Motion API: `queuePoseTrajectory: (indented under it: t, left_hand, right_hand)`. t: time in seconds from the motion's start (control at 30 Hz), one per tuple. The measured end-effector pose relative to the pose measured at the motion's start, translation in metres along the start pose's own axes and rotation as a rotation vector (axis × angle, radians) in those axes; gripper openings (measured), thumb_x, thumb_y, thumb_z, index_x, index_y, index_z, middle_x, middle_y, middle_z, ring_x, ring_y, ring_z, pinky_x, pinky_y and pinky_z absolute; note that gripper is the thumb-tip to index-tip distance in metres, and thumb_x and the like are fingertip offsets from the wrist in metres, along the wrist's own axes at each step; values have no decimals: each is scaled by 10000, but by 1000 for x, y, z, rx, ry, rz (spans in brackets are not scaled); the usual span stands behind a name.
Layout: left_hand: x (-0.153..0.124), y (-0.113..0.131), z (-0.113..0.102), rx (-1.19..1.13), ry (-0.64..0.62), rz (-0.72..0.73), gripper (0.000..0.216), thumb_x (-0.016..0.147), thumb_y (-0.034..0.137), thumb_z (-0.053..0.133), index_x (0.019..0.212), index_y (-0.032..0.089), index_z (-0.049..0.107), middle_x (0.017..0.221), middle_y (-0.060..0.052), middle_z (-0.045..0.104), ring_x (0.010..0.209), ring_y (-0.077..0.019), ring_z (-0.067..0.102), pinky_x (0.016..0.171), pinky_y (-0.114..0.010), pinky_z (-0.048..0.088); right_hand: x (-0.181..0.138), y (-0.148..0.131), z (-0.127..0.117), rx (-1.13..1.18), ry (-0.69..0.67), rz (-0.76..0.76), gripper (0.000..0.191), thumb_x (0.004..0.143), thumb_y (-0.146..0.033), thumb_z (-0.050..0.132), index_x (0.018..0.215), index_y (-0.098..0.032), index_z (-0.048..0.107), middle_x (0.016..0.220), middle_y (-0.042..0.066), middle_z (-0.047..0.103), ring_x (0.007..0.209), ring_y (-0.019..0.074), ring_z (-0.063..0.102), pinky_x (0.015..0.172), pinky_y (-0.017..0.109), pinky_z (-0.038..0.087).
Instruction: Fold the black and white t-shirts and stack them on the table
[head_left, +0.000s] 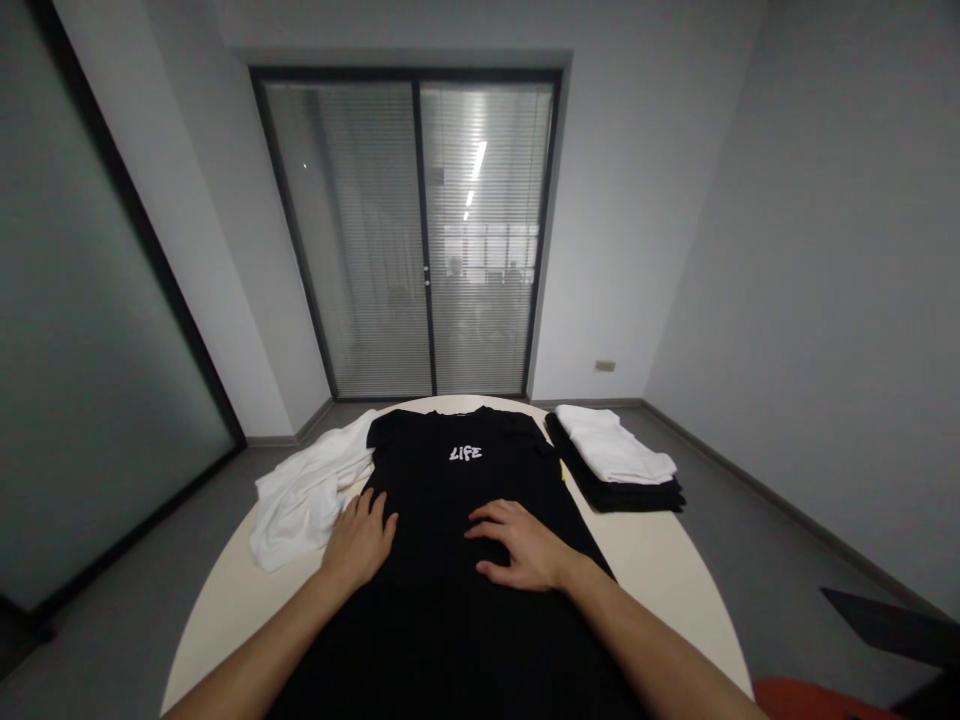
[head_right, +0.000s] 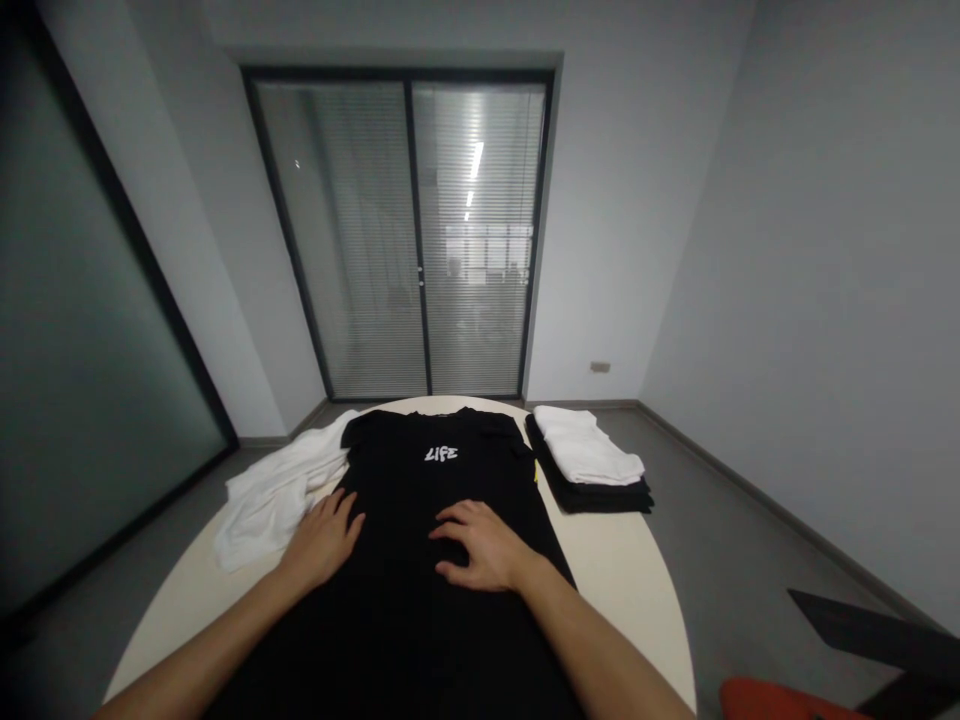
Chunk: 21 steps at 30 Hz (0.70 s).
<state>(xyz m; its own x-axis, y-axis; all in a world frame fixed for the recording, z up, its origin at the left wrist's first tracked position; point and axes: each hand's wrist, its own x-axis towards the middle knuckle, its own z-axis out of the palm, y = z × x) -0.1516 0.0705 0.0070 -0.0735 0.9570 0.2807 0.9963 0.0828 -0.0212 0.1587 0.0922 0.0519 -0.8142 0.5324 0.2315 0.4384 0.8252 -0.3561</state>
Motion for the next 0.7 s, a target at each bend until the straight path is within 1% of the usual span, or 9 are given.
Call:
queuePoseTrajectory:
  t: [0.1, 0.17, 0.23, 0.3, 0.33, 0.4, 0.47, 0.57, 0.7]
  left_hand:
    - [-2, 5, -10, -12, 39, 33, 408, 970, 302, 442, 1303, 122, 593, 1416, -190, 531, 1286, -331, 490, 1046, -458, 399]
    - [-4, 8, -19, -43, 57, 100, 349, 954, 238, 454, 1251, 146, 613, 1355, -168, 566, 1223, -314, 522, 1011, -441, 420]
    - [-6, 11, -28, -105, 20, 251, 291, 957, 207, 443, 1178, 174, 628, 1221, -128, 615, 1107, -274, 568, 949, -401, 451]
    - [-9, 13, -35, -181, -38, 438, 226, 968, 215, 443, 1099, 206, 627, 1097, -80, 625, 1019, -235, 581, 908, -362, 462]
    - [-10, 14, -37, -214, -58, 512, 192, 969, 224, 454, 1067, 218, 618, 1067, -63, 619, 1000, -222, 578, 902, -348, 460]
    - [-12, 15, -40, -256, -74, 587, 137, 968, 240, 473, 1021, 226, 599, 1032, -44, 610, 978, -208, 572, 895, -335, 453]
    - [-13, 14, -40, -277, -77, 600, 134, 984, 264, 461, 972, 222, 587, 984, -38, 611, 935, -198, 573, 862, -326, 450]
    - [-13, 13, -39, -280, -93, 594, 237, 1021, 335, 413, 906, 218, 584, 913, -29, 625, 870, -188, 589, 795, -306, 445]
    - [-14, 13, -34, -223, -148, 519, 364, 1044, 395, 361, 841, 213, 602, 839, -36, 670, 802, -190, 648, 730, -287, 443]
  right_hand:
    - [-1, -8, 3, 27, -20, -66, 495, 836, -462, 685, 1286, -262, 636, 1327, 82, 598, 1244, 249, 519, 1096, 443, 325]
    - [0, -15, 5, 50, -44, -124, 545, 812, -514, 704, 1291, -263, 636, 1330, 81, 596, 1233, 245, 528, 1084, 428, 339]
    - [1, -23, 8, 53, -59, -181, 498, 806, -499, 712, 1245, -269, 668, 1325, 69, 601, 1216, 238, 538, 1062, 408, 357]
    - [3, -30, 11, 38, -75, -232, 373, 824, -432, 696, 1162, -275, 710, 1296, 51, 621, 1181, 224, 555, 1029, 387, 378]
    - [4, -33, 13, 30, -83, -252, 322, 834, -409, 684, 1124, -274, 725, 1273, 45, 635, 1154, 218, 567, 1006, 379, 391]
    - [5, -38, 16, 23, -99, -279, 267, 855, -401, 664, 1073, -266, 739, 1207, 40, 667, 1096, 208, 588, 954, 361, 415]
    - [6, -40, 18, 31, -103, -291, 241, 874, -402, 653, 1041, -253, 741, 1142, 38, 690, 1060, 200, 599, 925, 347, 424]
    - [5, -42, 21, 64, -94, -281, 182, 902, -358, 633, 994, -237, 734, 1100, 32, 702, 1051, 187, 600, 938, 332, 421]
    - [5, -49, 22, 101, -103, -243, 112, 898, -254, 612, 955, -216, 700, 1095, 31, 700, 1052, 178, 597, 943, 314, 425]
